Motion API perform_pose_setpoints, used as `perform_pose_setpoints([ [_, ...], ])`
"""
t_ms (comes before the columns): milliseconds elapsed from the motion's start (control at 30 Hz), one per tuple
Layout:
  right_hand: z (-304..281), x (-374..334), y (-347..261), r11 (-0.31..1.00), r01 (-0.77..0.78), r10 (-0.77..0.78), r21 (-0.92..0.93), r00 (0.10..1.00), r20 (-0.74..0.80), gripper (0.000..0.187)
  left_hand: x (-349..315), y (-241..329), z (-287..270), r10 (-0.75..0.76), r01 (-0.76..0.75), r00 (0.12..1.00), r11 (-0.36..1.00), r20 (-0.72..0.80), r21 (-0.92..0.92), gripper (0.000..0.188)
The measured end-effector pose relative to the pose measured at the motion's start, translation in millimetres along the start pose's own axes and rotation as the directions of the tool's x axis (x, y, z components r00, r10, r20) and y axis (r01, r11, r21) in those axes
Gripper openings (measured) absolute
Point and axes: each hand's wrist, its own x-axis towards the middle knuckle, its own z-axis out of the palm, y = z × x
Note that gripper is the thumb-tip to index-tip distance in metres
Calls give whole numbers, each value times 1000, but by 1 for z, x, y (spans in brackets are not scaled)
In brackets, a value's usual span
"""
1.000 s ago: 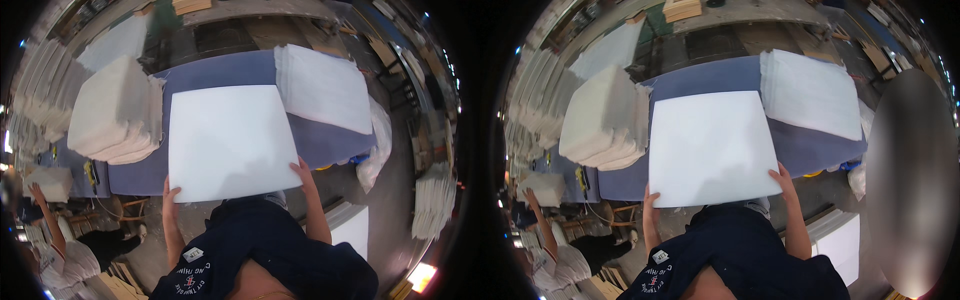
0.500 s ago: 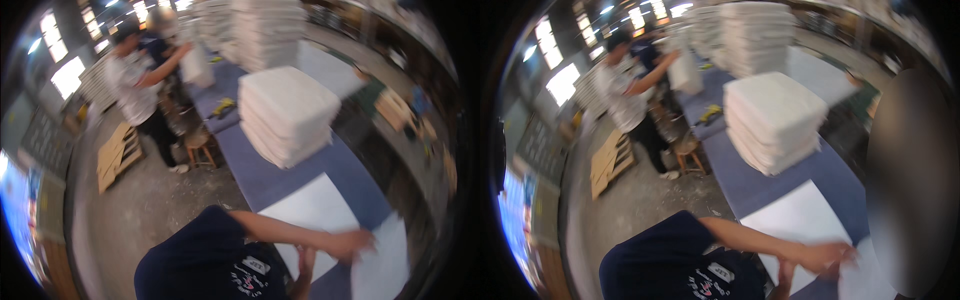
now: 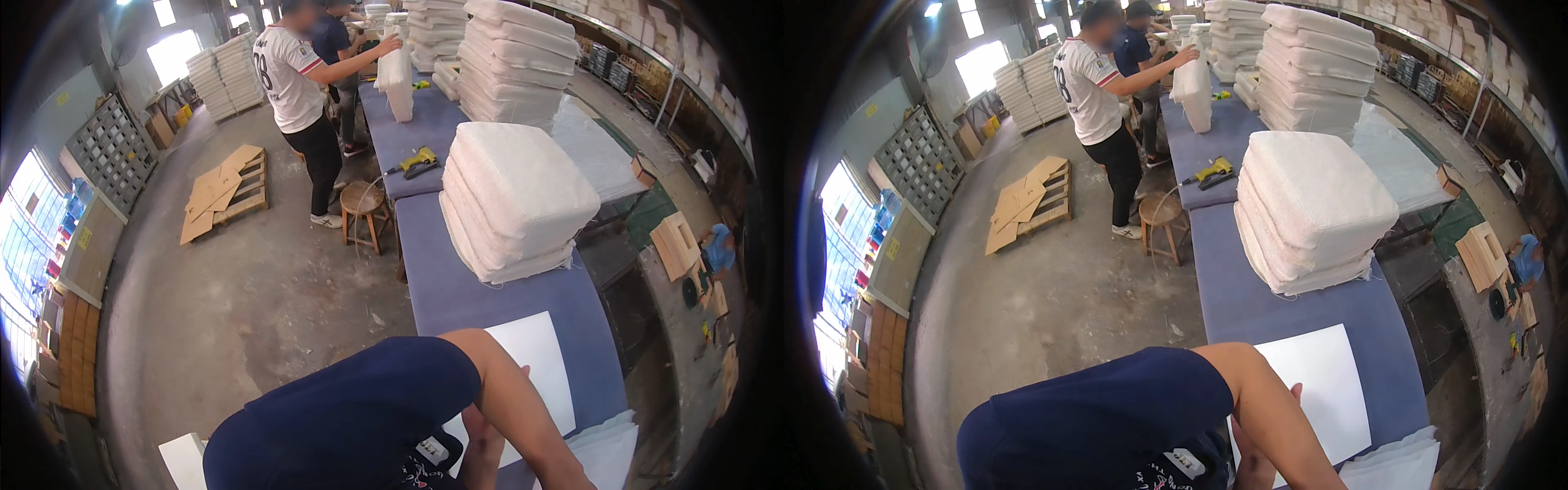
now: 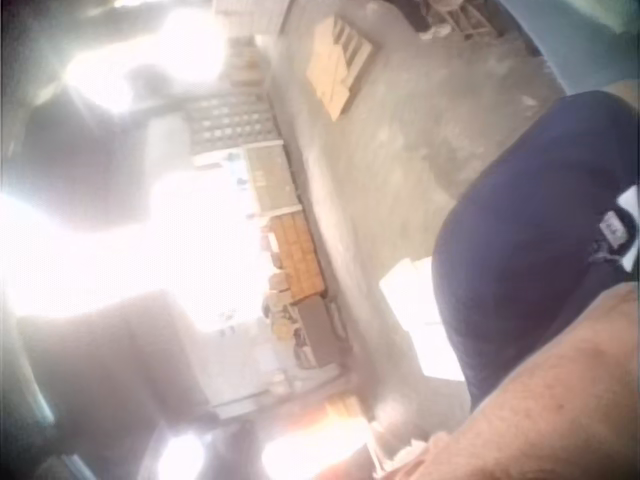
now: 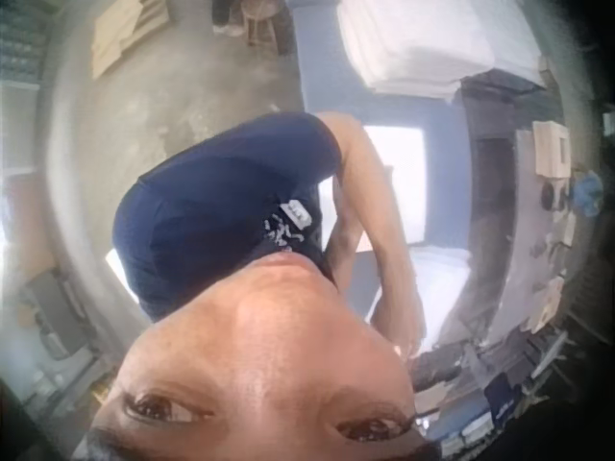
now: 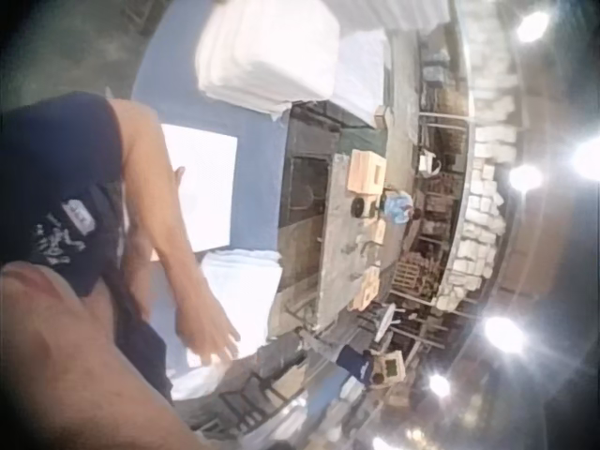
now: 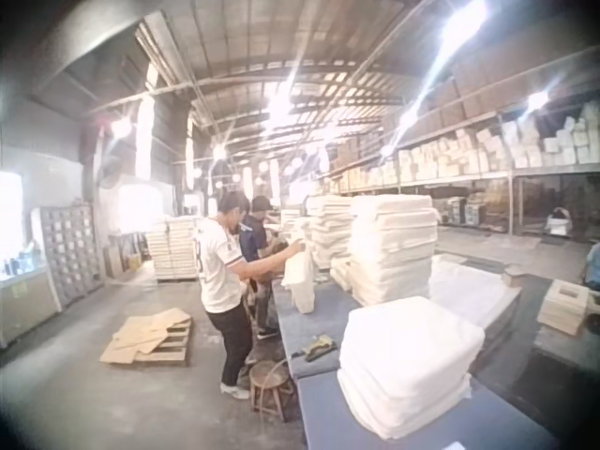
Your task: The person repeatedly picks up white foam blocks and wraps them in white fabric covers on a blue work table. They smooth the fabric, fold edges, and stack the wrapped blocks. A coworker is visible across the table performing similar wrapping tasks.
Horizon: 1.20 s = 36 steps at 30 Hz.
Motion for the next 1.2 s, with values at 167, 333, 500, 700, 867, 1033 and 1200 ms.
perform_pose_setpoints([
  [167, 1, -2, -12, 1000, -9, 9, 14, 1000, 9, 46, -20, 5, -8, -121, 122, 992, 992, -18, 37, 26],
  [333, 0, -16, -35, 998, 46, -46, 54, 999, 3, 45, -80, 8, -12, -429, 434, 901, 896, -70, 93, 28],
  [500, -19, -79, -90, 972, 224, -203, 74, 955, -216, 44, -273, 35, -29, -919, 941, 337, 332, -203, 62, 31],
  [700, -228, -174, -66, 725, -188, -609, -663, 275, -744, 43, -435, 238, -54, -804, 853, -483, -522, -346, 21, 35],
  [867, -323, -199, -33, 322, -798, -753, -509, 111, -649, 38, -448, 297, -23, -730, 774, -633, -607, -256, -181, 33],
  [1033, -361, -221, -22, 171, -936, -630, -307, 136, -764, 20, -427, 220, 4, -858, 899, -437, -424, -271, -108, 33],
  [1200, -396, -236, -11, 40, -944, -774, -328, 179, -607, 24, -391, 179, 22, -892, 877, -446, -420, -71, -235, 32],
])
